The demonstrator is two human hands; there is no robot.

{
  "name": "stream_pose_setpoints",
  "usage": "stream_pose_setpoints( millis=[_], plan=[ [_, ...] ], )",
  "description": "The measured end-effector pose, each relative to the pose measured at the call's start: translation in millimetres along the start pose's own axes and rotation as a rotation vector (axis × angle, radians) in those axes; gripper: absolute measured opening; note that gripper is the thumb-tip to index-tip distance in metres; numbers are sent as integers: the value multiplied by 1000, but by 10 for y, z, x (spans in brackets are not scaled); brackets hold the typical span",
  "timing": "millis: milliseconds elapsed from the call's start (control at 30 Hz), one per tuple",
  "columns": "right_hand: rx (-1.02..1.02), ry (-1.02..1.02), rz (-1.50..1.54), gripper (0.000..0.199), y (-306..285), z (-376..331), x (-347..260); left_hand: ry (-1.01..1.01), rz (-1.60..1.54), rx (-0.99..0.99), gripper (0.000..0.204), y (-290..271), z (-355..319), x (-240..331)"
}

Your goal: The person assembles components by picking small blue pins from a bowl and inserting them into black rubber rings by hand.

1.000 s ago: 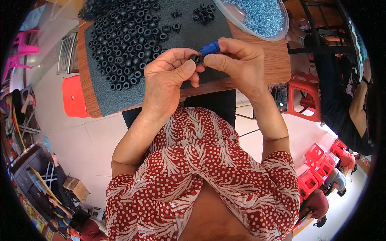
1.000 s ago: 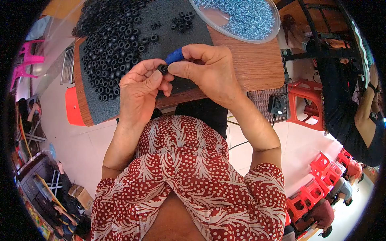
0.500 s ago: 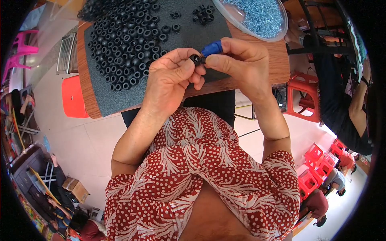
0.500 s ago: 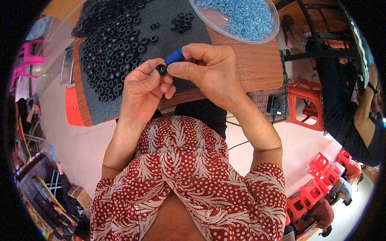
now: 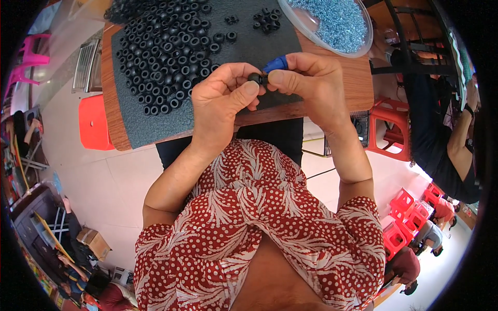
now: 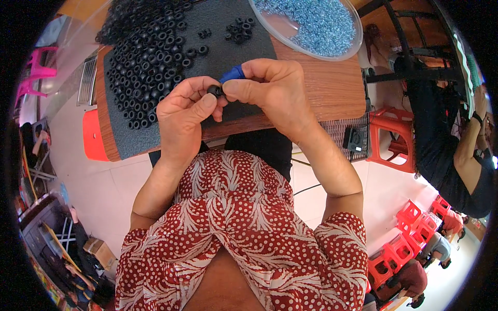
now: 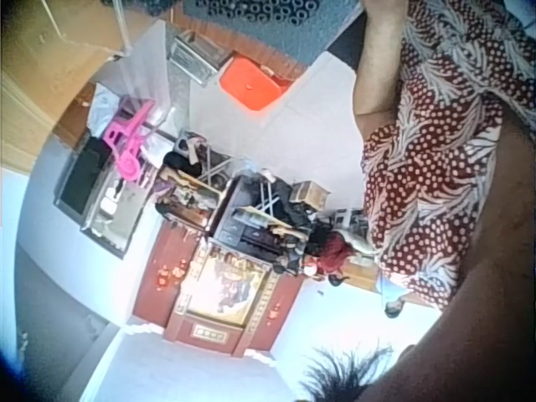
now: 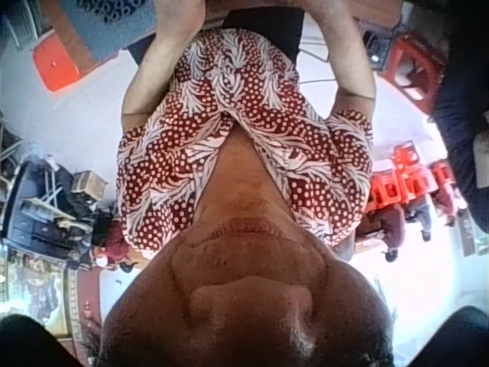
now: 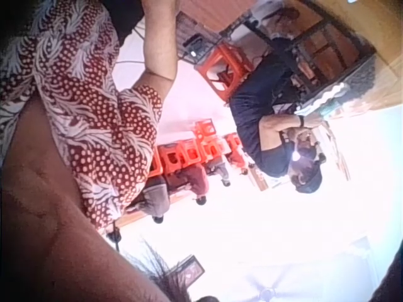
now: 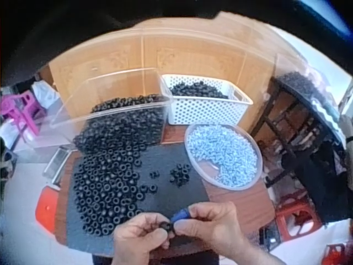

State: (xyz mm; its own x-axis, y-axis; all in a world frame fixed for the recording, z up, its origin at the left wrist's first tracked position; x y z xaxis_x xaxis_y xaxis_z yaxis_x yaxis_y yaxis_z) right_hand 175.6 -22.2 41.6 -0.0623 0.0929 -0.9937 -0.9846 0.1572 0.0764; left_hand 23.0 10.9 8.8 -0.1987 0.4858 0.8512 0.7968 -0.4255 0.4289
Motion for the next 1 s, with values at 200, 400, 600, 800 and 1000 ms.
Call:
stream_pose_setpoints(
  millis=[200,400,600,800,1000],
  plan=[
    [6,-1,47,11,31,-4,24,-17,-31,-18,19,-9,-1,-10],
    [-43,-121,-189,7,36,-22,5,-27,-19,8,18,-30,-12,-56],
    [-22,-210,-315,9,43,-51,-45,-27,39,52,18,22,-15,-53],
    [-11,-369,-369,9,62,-59,-3,-86,-73,33,17,12,-11,-41],
    [39,-442,-447,10,143,-57,-10,-113,-97,83,17,21,-24,-19]
  ],
)
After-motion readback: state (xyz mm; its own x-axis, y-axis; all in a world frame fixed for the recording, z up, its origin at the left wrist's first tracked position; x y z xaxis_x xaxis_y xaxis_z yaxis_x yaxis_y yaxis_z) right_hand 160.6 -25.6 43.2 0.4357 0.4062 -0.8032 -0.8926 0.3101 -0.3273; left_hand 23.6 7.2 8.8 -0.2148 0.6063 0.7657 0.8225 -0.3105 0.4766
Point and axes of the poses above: each hand's wrist, its own z-axis towards the middle knuckle, its own y-axis out of the palm, x = y × z, the point moved 3 cm from there along z, towards the middle knuckle, and after that the axes turned 14 degrees about -y, right-handed, at the moved point
